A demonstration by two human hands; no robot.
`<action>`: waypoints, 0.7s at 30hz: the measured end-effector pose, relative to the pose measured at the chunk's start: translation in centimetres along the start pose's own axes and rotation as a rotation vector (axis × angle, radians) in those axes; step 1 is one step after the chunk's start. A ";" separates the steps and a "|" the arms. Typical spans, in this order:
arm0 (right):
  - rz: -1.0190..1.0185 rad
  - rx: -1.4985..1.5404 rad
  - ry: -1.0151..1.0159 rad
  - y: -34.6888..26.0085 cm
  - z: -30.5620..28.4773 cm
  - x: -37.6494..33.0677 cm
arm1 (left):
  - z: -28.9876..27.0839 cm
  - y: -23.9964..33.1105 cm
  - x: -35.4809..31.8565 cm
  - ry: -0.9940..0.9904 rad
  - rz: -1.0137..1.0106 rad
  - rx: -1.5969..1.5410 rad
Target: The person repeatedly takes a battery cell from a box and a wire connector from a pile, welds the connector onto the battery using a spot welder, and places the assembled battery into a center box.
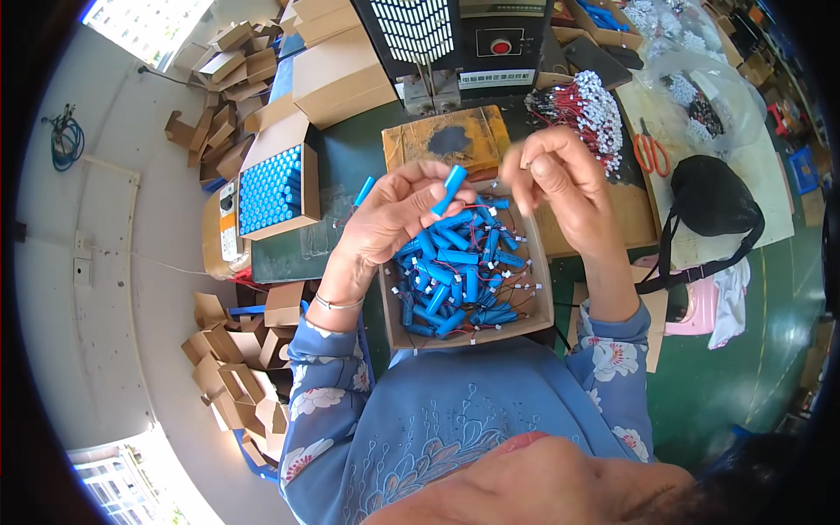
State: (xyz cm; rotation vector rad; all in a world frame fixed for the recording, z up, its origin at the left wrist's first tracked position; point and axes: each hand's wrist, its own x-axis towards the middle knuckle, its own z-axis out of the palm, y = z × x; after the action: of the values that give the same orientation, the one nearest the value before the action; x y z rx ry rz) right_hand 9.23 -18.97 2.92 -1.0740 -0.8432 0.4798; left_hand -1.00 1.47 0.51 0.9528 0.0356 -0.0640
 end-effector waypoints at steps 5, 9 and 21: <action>0.073 -0.168 -0.040 -0.1 -0.6 0.6 | -1.2 -0.1 -0.4 0.083 -0.003 0.283; 0.258 -0.289 -0.037 0.4 -0.9 0.9 | -0.9 -0.4 0.6 0.272 0.404 0.842; 0.340 -0.060 -0.080 1.8 -0.5 1.9 | -1.9 1.3 2.7 0.147 0.172 0.487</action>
State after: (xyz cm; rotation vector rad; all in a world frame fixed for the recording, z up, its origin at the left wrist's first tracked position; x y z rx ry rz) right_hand 10.87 -17.15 1.90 -1.2674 -0.7502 0.7909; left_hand 1.83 3.68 0.34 1.4426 0.0757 0.1638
